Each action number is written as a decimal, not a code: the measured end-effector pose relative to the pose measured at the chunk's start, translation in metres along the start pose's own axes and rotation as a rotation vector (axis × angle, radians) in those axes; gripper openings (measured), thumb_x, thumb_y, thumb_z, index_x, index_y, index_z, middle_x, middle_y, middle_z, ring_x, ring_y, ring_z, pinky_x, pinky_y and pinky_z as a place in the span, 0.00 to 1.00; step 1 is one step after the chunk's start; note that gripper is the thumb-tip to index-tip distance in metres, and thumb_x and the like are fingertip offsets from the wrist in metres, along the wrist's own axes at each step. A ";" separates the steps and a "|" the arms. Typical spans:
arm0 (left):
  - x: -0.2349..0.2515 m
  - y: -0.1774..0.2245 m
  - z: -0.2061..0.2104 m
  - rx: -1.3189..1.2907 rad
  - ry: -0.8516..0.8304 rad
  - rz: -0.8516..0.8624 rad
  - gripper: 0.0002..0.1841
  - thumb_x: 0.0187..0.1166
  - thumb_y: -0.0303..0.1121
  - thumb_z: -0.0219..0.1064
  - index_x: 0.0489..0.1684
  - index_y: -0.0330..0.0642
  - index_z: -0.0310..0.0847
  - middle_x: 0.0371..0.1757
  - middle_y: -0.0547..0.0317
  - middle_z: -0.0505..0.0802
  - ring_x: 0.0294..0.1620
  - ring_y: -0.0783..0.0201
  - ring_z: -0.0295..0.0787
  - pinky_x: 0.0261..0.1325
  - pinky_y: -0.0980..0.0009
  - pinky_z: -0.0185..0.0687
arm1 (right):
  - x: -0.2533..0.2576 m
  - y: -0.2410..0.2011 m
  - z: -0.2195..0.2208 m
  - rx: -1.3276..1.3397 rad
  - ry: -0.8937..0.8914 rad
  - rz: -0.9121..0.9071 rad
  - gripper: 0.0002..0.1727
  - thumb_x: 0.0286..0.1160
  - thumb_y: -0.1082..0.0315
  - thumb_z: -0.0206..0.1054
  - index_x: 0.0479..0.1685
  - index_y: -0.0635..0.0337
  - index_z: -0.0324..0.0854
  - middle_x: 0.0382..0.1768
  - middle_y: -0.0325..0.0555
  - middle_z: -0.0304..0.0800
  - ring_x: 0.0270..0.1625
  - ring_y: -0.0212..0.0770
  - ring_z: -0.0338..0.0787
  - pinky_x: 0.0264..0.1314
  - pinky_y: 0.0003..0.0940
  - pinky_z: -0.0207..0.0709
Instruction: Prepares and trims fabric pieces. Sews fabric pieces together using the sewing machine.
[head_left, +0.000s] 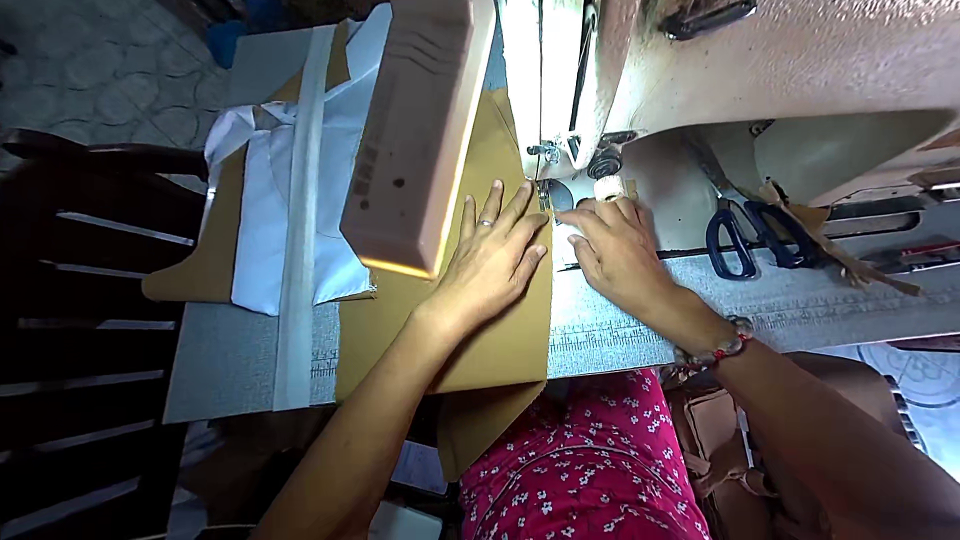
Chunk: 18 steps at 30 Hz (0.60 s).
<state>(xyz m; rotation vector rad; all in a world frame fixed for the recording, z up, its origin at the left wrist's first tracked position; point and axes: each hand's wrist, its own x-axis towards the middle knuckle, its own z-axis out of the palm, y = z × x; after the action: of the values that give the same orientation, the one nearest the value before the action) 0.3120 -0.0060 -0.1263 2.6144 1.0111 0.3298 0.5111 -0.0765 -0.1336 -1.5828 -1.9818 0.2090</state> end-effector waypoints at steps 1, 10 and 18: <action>-0.009 0.006 0.001 0.007 0.045 0.010 0.26 0.90 0.49 0.50 0.75 0.43 0.80 0.90 0.47 0.69 0.94 0.37 0.52 0.88 0.27 0.36 | -0.002 0.002 0.000 0.031 0.003 -0.005 0.17 0.78 0.73 0.63 0.63 0.62 0.87 0.56 0.60 0.87 0.64 0.64 0.83 0.64 0.60 0.73; -0.029 0.017 0.017 -0.097 0.425 -0.008 0.11 0.83 0.33 0.66 0.42 0.36 0.93 0.50 0.49 0.97 0.58 0.51 0.93 0.65 0.53 0.82 | -0.002 0.007 -0.003 0.056 0.009 -0.046 0.15 0.77 0.76 0.62 0.57 0.61 0.90 0.54 0.57 0.89 0.61 0.61 0.84 0.64 0.56 0.74; -0.025 0.042 0.014 0.098 0.334 -0.052 0.15 0.75 0.20 0.64 0.49 0.45 0.95 0.38 0.44 0.86 0.39 0.45 0.85 0.38 0.54 0.78 | 0.013 0.028 0.007 -0.085 -0.040 -0.187 0.24 0.71 0.82 0.61 0.60 0.49 0.92 0.50 0.58 0.84 0.52 0.62 0.82 0.51 0.57 0.70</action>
<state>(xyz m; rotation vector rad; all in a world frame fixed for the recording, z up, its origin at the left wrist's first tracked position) 0.3236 -0.0555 -0.1261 2.6688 1.2259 0.7412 0.5292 -0.0544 -0.1480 -1.4432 -2.1815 0.0836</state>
